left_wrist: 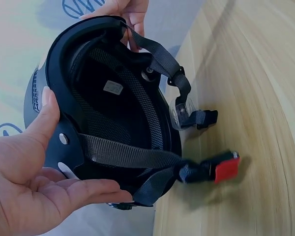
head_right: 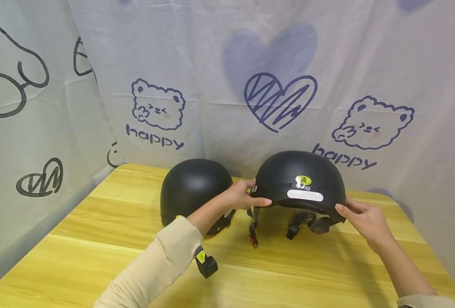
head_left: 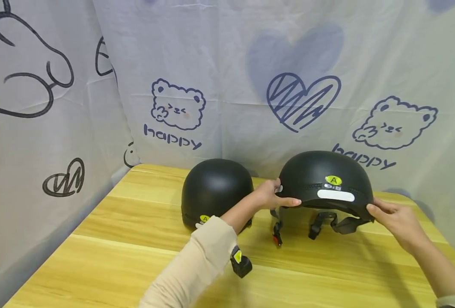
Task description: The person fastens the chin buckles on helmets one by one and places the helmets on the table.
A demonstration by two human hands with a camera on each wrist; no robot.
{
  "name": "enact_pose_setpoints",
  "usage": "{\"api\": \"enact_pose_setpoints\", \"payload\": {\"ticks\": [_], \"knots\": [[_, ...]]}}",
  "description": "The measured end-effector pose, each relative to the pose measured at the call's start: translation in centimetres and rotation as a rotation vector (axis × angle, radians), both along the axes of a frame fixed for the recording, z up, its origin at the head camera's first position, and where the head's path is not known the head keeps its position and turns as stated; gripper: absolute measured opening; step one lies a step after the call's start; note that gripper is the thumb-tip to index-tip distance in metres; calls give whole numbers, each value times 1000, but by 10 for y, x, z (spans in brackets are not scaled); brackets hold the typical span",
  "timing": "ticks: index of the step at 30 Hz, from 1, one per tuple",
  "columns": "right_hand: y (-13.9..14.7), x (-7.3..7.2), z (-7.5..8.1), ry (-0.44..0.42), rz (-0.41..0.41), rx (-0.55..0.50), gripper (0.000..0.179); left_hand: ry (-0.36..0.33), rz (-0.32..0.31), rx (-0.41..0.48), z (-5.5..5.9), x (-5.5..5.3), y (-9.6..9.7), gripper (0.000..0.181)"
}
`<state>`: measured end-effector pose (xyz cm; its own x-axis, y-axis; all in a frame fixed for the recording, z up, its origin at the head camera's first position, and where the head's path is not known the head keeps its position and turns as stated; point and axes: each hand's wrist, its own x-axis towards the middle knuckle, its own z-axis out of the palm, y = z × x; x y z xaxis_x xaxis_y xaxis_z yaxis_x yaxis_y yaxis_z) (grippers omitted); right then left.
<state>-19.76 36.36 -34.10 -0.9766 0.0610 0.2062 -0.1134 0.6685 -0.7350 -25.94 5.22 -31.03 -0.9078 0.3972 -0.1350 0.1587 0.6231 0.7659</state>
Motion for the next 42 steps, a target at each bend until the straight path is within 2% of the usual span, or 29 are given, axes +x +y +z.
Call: {"api": "enact_pose_setpoints", "payload": {"ticks": [4,6,15,17,20,22,24,26,31,36,39,42], "knots": [[-6,-1,4,-28,-22,38,58,5,11,-1,-1,1,-2,86],[-8,-2,5,-34,-33,49,59,6,12,14,-2,1,-3,85],[-10,-7,11,-55,-38,-24,64,-6,-1,131,-10,-2,-9,83],[-9,-7,13,-56,-37,-40,64,-9,-1,160,-10,-3,-10,81],[-7,-7,14,-34,-36,-90,46,-21,13,233,-10,-4,-10,78],[-6,-6,14,-10,-40,-116,29,-32,29,277,-10,-5,-10,77],[-6,-6,14,5,-44,-125,20,-39,46,309,-11,-6,-9,76],[-6,-5,15,3,-50,-106,24,-38,61,332,-12,-6,-8,74],[-7,-3,18,-24,-64,-55,48,-50,121,393,-16,-9,-5,71],[-9,-2,21,-14,-39,-115,50,-49,211,423,-20,-10,-1,68],[-10,-1,23,-11,-32,-94,52,-31,250,463,-25,-11,1,62],[-13,-2,24,-29,-30,-49,56,-39,257,489,-29,-11,3,58]]}}
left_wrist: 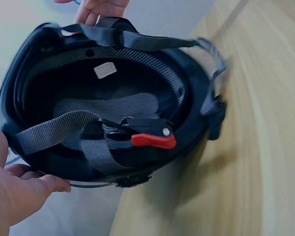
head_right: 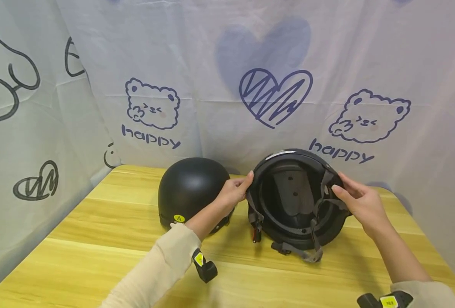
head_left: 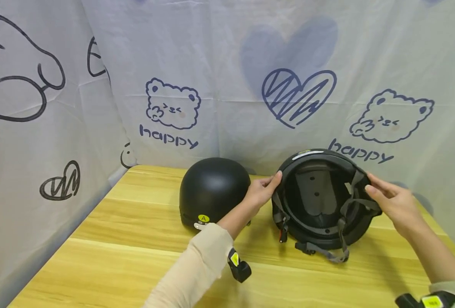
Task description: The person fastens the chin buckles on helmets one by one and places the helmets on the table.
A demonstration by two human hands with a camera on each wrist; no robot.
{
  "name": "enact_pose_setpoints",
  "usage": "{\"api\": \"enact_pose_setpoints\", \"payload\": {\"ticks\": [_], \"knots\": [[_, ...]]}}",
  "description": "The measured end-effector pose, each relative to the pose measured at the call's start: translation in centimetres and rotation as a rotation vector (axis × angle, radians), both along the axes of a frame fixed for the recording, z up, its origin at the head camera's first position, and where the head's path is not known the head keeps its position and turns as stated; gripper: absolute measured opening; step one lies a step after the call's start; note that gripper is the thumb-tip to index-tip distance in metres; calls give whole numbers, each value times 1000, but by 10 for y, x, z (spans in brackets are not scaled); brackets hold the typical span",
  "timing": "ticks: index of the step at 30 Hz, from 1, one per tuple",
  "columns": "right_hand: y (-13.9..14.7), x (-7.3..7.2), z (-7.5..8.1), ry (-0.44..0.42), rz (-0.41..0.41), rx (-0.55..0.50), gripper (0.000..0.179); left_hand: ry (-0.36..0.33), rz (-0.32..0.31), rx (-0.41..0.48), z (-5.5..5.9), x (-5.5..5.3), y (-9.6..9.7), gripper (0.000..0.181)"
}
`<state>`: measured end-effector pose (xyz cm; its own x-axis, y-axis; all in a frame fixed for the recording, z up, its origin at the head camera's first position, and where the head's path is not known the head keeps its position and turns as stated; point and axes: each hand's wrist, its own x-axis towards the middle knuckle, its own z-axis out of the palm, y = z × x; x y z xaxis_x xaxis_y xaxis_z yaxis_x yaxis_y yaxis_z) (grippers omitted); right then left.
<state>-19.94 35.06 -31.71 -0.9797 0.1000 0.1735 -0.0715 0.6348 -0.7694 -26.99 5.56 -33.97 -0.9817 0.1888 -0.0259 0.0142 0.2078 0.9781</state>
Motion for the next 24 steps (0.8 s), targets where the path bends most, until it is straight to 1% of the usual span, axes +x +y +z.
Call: {"api": "enact_pose_setpoints", "payload": {"ticks": [5,8,12,15,18,20,22,24], "knots": [[1,-1,1,-9,19,30,57,-13,-21,8,-5,-1,2,58],[1,-2,3,-22,31,24,61,5,-39,13,-8,-3,3,58],[-4,-4,5,-42,38,35,73,47,-75,16,-14,-7,2,54],[-10,-8,4,-17,35,58,77,61,-83,-9,-19,-9,1,48],[-12,-12,3,23,38,82,76,63,-83,-18,-24,-10,1,45],[-11,-14,2,44,58,101,75,61,-80,-10,-27,-10,1,45],[-10,-15,-1,50,95,80,75,62,-91,23,-29,-10,1,46],[-8,-17,-5,54,138,33,73,64,-111,50,-31,-9,1,46]]}}
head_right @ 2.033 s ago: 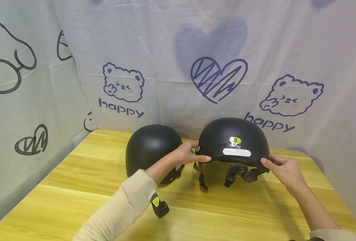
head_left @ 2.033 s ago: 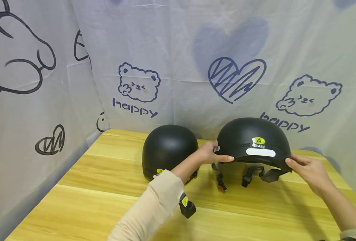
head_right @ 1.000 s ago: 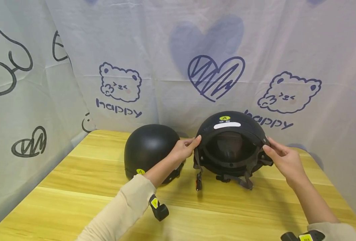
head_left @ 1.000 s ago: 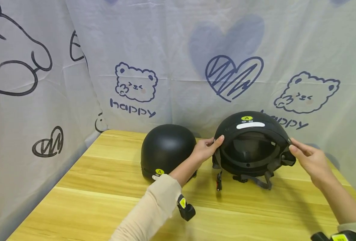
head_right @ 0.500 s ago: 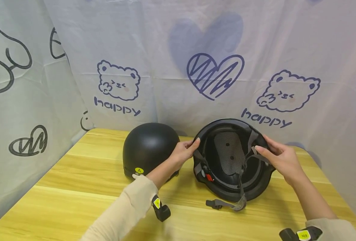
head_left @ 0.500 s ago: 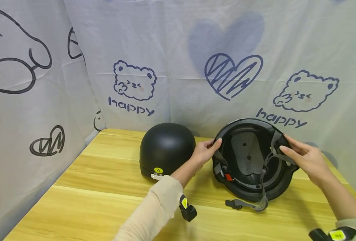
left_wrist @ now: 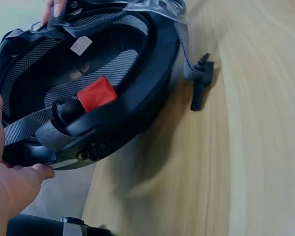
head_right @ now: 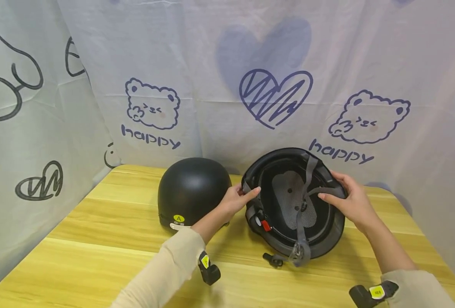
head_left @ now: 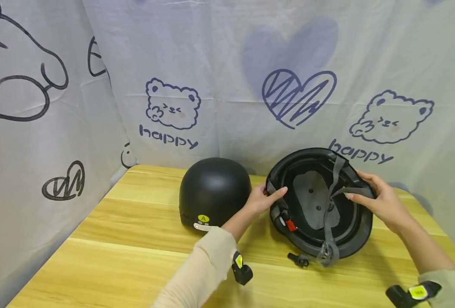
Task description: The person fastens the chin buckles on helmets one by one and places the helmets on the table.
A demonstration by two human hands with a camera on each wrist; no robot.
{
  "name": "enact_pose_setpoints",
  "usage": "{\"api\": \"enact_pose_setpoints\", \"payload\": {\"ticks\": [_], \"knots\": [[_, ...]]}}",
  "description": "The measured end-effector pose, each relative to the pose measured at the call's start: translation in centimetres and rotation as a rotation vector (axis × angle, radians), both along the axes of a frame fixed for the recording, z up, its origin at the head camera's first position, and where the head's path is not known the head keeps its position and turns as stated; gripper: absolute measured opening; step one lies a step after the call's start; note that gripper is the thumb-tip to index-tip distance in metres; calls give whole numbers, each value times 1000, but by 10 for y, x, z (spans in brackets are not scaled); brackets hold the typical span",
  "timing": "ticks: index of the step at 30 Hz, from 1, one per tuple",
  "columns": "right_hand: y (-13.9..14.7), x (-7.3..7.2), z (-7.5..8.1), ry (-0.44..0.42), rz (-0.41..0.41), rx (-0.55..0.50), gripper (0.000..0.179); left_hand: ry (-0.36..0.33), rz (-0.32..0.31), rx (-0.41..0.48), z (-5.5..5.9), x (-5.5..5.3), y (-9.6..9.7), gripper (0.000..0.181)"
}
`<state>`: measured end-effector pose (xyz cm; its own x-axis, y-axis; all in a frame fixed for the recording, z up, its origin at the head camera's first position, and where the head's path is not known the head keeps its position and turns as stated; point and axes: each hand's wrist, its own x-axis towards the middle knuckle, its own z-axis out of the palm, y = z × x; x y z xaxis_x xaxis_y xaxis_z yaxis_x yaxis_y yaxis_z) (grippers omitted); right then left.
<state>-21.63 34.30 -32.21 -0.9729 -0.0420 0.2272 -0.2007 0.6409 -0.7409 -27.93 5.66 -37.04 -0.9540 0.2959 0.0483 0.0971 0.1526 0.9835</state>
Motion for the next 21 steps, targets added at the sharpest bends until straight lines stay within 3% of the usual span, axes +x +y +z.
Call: {"api": "enact_pose_setpoints", "payload": {"ticks": [4,7,10,13,15,21], "knots": [[4,-5,-6,44,45,-26,71,64,-25,-27,-4,2,-1,67],[3,-8,-5,59,37,15,69,152,30,-98,-7,8,0,95],[-1,-9,-2,50,10,17,66,278,98,-164,-13,16,1,111],[-5,-11,-4,56,-44,-18,63,487,118,-246,-21,21,0,115],[-6,-11,-5,69,-81,-51,61,665,96,-315,-26,23,-2,112],[-6,-13,-5,65,-140,-77,60,1188,-70,-493,-28,24,-6,86]]}}
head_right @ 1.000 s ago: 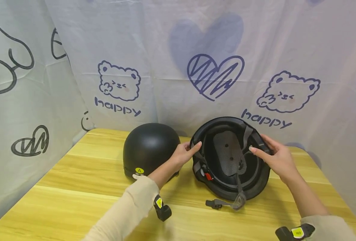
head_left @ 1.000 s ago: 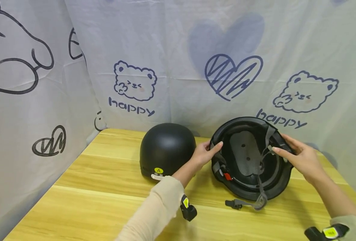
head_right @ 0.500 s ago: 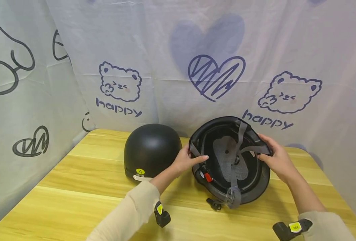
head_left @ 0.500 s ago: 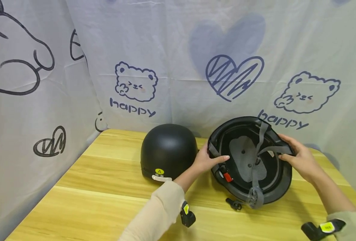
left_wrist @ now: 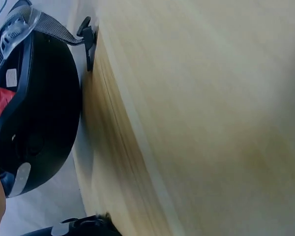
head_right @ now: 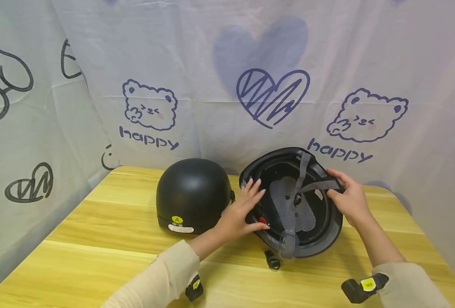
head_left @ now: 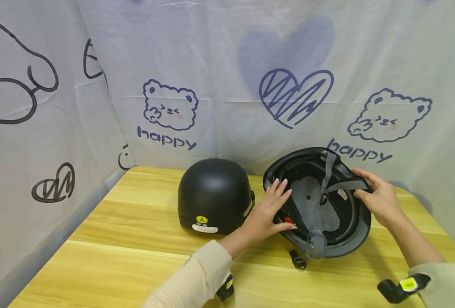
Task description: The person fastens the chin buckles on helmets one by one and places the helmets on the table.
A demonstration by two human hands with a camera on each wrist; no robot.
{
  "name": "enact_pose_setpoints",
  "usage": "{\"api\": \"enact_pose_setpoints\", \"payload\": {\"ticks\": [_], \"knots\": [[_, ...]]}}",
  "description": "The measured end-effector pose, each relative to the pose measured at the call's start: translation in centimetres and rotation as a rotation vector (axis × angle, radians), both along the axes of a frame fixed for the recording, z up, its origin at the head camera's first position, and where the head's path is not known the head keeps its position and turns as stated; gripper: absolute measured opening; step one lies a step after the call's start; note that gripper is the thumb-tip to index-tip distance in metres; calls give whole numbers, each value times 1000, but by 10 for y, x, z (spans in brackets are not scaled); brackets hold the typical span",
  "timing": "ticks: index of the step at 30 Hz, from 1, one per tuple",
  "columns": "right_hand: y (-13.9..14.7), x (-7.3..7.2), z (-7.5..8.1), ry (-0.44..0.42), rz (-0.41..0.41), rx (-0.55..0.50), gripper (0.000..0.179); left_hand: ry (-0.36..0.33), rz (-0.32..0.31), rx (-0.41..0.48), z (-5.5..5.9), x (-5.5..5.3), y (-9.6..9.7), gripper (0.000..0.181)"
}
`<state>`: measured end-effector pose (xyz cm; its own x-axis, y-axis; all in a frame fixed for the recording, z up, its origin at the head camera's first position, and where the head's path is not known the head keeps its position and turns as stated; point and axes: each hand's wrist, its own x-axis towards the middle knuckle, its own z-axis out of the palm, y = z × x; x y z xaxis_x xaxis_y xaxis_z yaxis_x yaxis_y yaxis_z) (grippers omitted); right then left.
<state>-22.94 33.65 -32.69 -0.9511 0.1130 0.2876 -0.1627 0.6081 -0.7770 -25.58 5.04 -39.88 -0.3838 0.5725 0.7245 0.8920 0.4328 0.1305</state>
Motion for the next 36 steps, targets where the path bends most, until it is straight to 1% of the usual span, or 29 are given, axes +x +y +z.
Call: {"api": "enact_pose_setpoints", "payload": {"ticks": [2,3,6,7,9,12,14,16,19,20,24,27,29,32,36], "knots": [[-1,-1,1,-1,-3,2,60,74,-39,-66,0,-1,0,78],[-1,-1,1,0,-3,3,59,92,-46,-100,0,-1,0,74],[-2,-2,1,-7,0,4,59,78,-54,-184,0,-1,1,65],[-2,-2,1,-10,4,1,59,63,-62,-204,1,-1,1,63],[-3,-1,2,-23,2,9,60,64,-69,-249,1,-1,1,59],[-5,0,5,-35,2,15,60,58,-103,-282,2,-2,1,56],[-7,0,7,-38,0,25,61,53,-110,-306,3,-3,1,55],[-8,1,8,-36,3,29,61,48,-98,-334,3,-4,0,54],[-10,1,9,-32,4,44,62,61,-64,-382,3,-5,0,54],[-10,2,10,-31,4,50,62,61,-61,-392,3,-6,0,53],[-11,2,11,-37,5,78,62,59,-68,-406,3,-10,0,52],[-11,2,12,-46,3,99,62,53,-95,-385,4,-12,-2,51],[-11,2,13,-52,3,99,62,58,-99,-364,5,-12,-4,51],[-11,2,13,-62,5,89,63,57,-97,-333,6,-12,-7,49],[-11,2,13,-78,6,80,63,72,-85,-328,6,-12,-9,47]]}}
